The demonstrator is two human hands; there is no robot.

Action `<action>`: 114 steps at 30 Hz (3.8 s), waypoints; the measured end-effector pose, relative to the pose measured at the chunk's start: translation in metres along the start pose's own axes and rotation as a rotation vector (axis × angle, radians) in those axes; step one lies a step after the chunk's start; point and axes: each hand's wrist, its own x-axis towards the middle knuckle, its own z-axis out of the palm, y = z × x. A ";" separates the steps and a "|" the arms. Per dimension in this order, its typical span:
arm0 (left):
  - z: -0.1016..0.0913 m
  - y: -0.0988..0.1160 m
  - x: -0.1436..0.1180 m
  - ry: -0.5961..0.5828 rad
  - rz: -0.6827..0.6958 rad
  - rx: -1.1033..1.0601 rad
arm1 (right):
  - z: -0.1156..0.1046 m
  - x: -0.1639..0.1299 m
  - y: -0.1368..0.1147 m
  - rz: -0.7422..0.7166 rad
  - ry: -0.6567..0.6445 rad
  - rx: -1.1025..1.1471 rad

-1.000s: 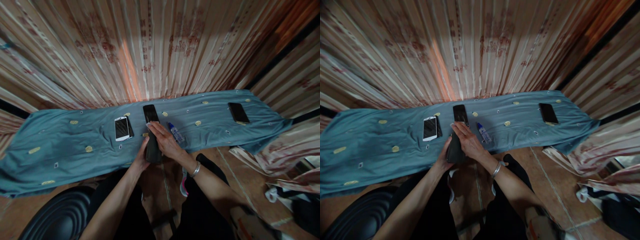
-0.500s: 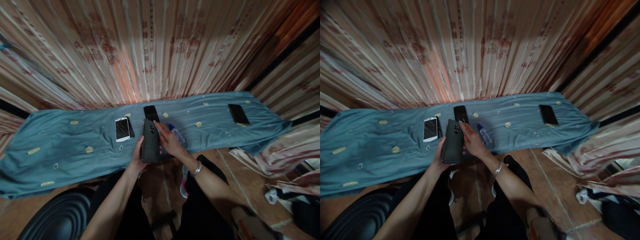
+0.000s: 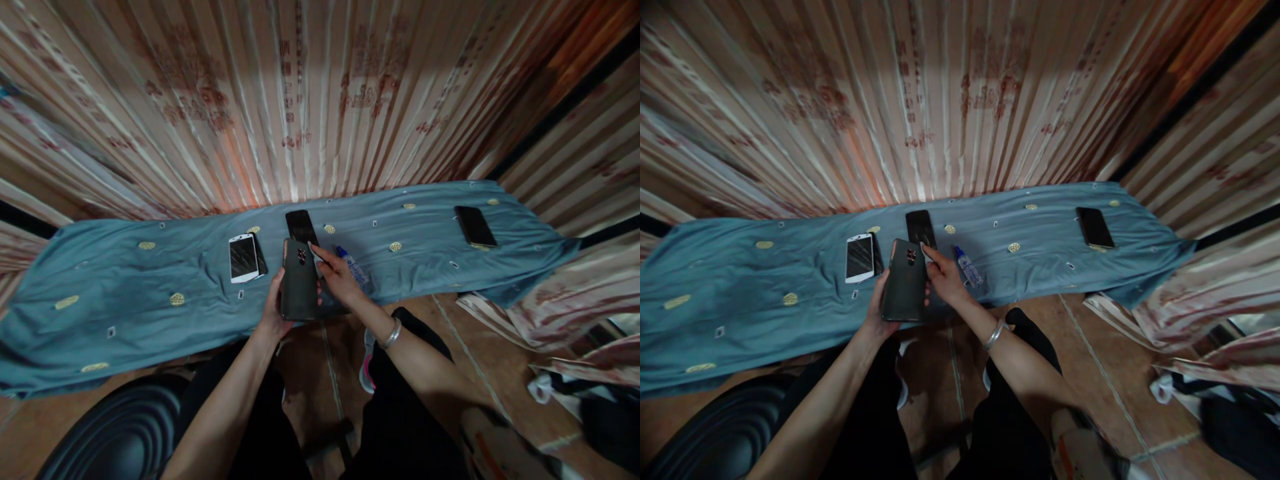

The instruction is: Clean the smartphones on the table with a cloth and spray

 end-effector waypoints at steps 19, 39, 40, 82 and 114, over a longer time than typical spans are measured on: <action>-0.005 -0.006 0.007 0.041 0.169 0.020 | 0.013 -0.009 0.000 0.056 -0.001 0.046; -0.009 0.003 0.006 0.068 0.211 0.024 | 0.017 -0.007 0.004 0.016 -0.028 0.159; -0.009 0.004 0.007 0.075 0.207 0.024 | 0.017 -0.007 0.004 0.027 -0.040 0.186; -0.020 0.018 0.009 -0.081 0.350 0.172 | 0.001 -0.059 -0.041 -0.396 -0.192 -0.505; -0.016 0.009 0.019 0.191 0.416 0.152 | -0.005 -0.049 -0.051 -0.153 -0.210 -0.058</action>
